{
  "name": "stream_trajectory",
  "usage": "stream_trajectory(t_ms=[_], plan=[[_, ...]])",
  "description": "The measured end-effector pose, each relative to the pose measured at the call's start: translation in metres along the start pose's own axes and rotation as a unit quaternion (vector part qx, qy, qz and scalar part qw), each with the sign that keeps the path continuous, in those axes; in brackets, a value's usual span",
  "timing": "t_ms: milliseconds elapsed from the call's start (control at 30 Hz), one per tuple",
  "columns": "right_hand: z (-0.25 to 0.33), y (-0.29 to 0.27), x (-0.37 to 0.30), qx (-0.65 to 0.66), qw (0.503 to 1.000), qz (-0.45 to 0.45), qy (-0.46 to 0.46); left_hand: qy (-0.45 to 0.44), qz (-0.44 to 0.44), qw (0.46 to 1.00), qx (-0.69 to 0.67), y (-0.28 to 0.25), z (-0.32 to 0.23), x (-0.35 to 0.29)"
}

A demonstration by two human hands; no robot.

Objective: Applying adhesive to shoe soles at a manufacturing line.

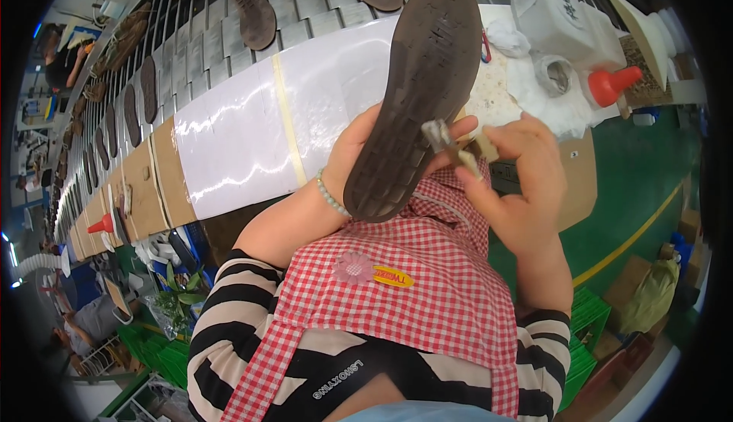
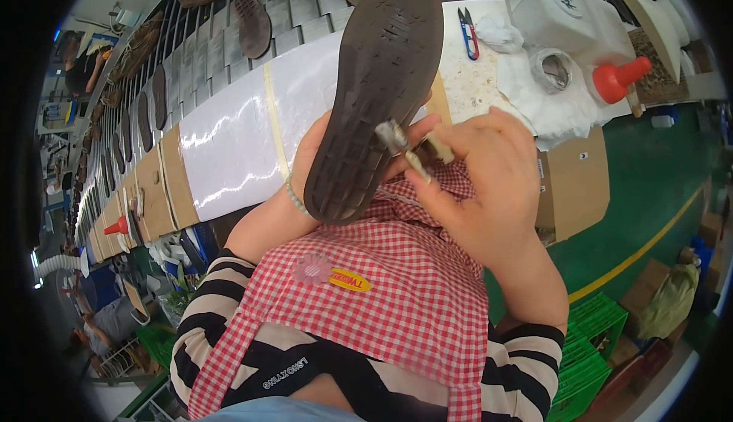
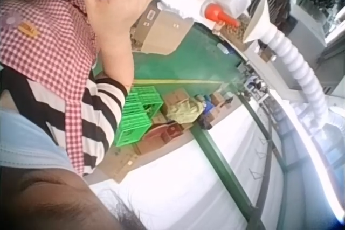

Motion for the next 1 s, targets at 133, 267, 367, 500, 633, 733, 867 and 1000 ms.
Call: stream_trajectory(t_ms=[133,267,367,500,633,733,867,1000], plan=[[-0.003,-0.007,0.0,0.015,1.0,0.003,-0.004,-0.002,-0.021,1.0,-0.002,-0.001,0.002,-0.003],[-0.009,-0.009,0.004,-0.04,0.999,-0.013,0.003,-0.02,-0.009,1.0,0.018,0.0,0.005,-0.003],[-0.014,-0.015,0.005,-0.048,0.997,-0.054,0.008,-0.027,-0.061,0.996,0.064,-0.001,0.006,-0.006],[-0.014,-0.02,0.004,-0.061,0.998,-0.02,-0.01,-0.058,-0.037,0.997,0.023,0.0,0.005,-0.008],[-0.024,-0.029,0.01,-0.078,0.994,-0.06,0.039,-0.081,-0.005,0.997,-0.01,-0.005,0.005,-0.009],[-0.028,-0.033,0.01,-0.024,0.997,-0.068,0.035,-0.087,-0.011,0.996,-0.002,-0.011,0.003,-0.012],[-0.029,-0.036,0.011,-0.056,0.998,-0.037,0.014,-0.112,0.02,0.993,-0.016,-0.013,0.003,-0.014],[-0.047,-0.045,0.015,-0.087,0.991,-0.073,0.067,-0.126,0.07,0.989,-0.024,-0.013,0.005,-0.007]])
Point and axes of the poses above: each hand's wrist, its own x-axis towards the middle knuckle, its own y-axis out of the palm, z = x × y, the point moved 3 cm from there along x, towards the middle knuckle, and after that the axes turned 13 degrees about z, right-handed, at the moved point
